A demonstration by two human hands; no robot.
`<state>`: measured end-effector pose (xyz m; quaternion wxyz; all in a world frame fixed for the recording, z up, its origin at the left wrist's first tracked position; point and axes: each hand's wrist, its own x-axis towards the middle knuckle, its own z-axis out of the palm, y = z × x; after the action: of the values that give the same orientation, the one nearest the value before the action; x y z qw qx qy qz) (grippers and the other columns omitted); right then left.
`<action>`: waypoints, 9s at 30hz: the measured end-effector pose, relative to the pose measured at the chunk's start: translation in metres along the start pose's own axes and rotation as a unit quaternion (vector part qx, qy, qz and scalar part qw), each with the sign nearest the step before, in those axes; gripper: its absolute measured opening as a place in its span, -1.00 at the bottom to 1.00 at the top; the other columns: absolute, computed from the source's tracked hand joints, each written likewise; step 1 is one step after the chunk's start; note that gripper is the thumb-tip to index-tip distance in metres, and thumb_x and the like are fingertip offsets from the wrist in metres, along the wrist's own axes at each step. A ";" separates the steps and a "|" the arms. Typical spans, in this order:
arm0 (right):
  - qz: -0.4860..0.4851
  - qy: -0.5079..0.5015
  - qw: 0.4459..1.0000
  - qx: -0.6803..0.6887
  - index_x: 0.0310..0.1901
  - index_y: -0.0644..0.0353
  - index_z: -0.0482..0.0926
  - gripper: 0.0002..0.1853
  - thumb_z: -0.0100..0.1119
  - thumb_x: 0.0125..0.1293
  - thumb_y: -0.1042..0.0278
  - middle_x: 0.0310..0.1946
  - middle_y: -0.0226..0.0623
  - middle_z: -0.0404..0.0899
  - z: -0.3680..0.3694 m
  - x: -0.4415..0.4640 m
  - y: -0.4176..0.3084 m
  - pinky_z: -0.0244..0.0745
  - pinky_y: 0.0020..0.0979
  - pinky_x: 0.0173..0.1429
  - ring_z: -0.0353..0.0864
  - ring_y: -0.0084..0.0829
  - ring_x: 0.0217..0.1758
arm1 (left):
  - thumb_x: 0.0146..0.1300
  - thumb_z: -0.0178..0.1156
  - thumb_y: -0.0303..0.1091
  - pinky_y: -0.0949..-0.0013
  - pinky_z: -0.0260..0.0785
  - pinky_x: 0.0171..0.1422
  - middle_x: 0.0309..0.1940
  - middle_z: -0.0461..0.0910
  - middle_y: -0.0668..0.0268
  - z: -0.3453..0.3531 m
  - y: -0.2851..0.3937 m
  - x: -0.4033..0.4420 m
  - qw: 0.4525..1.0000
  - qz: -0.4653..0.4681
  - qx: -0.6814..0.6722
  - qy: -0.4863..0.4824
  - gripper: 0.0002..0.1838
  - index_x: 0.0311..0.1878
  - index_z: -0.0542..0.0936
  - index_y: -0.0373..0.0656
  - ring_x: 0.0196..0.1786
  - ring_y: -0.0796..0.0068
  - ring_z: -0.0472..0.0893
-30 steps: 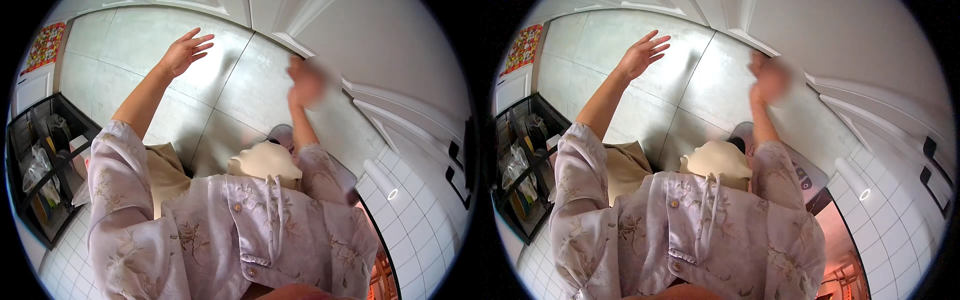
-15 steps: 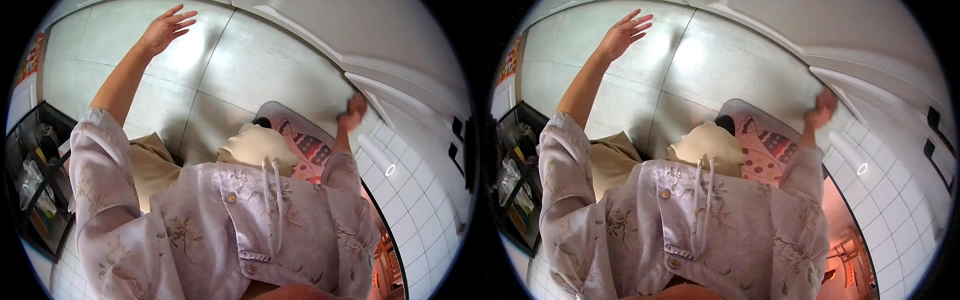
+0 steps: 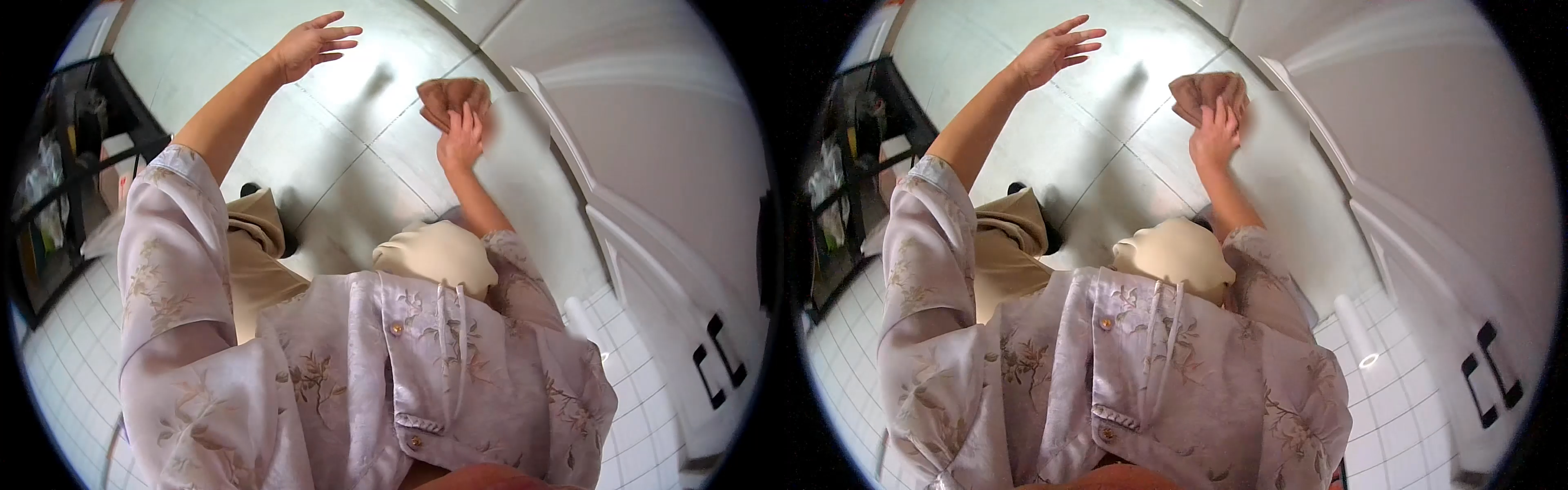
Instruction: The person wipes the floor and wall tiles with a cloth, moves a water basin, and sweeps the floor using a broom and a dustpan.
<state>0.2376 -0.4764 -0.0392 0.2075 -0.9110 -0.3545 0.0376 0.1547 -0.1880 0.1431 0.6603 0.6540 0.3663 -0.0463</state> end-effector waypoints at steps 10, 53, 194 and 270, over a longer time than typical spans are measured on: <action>0.083 -0.073 0.993 -0.034 0.19 -0.14 0.37 -0.56 0.01 0.25 0.17 0.16 -0.21 0.37 -0.034 0.055 0.099 0.13 0.02 0.18 0.30 -0.08 0.20 | 0.27 0.10 -0.02 0.14 0.07 0.40 0.27 0.34 0.16 -0.121 -0.047 -0.098 0.985 -0.100 0.082 0.117 -0.19 0.43 -0.02 -0.18 0.33 0.20 0.29; 0.078 -0.063 0.983 -0.154 0.19 -0.09 0.32 -0.45 0.12 0.09 0.31 0.35 -0.21 0.13 0.124 0.259 -0.182 0.04 0.12 0.23 0.10 -0.09 0.33 | -0.43 0.52 0.20 -0.41 -0.49 0.33 0.39 -0.70 -0.07 -0.237 -0.250 -0.013 0.895 -0.236 0.356 0.130 0.53 0.44 -0.46 0.17 0.43 -0.14 -0.63; -0.148 -0.597 0.629 0.476 0.17 0.22 0.34 -0.57 0.07 0.31 0.25 -0.10 -0.34 0.51 0.275 0.255 -0.732 0.40 -0.49 0.00 0.48 -0.51 -0.09 | -0.30 0.55 -0.25 0.17 0.18 0.37 0.45 -0.39 0.00 -0.263 -0.379 -0.179 0.848 -0.388 0.299 0.201 0.35 0.46 -0.25 0.16 0.47 -0.07 -0.15; -0.610 -0.209 0.762 -0.067 0.28 -0.27 0.28 -0.31 0.21 0.03 0.09 0.25 -0.18 0.15 0.311 0.159 -0.726 0.22 0.07 0.26 0.14 0.02 0.31 | -0.44 0.55 0.06 -0.34 -0.51 0.38 0.45 -0.61 0.13 -0.304 -0.381 -0.220 0.920 -0.273 0.189 0.209 0.38 0.45 -0.19 0.42 0.49 0.03 -0.51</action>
<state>-0.1685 0.2189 -0.0158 0.0460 -0.4838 -0.8713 0.0684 -0.3396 -0.0604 -0.0158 0.3948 0.6355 0.6450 -0.1555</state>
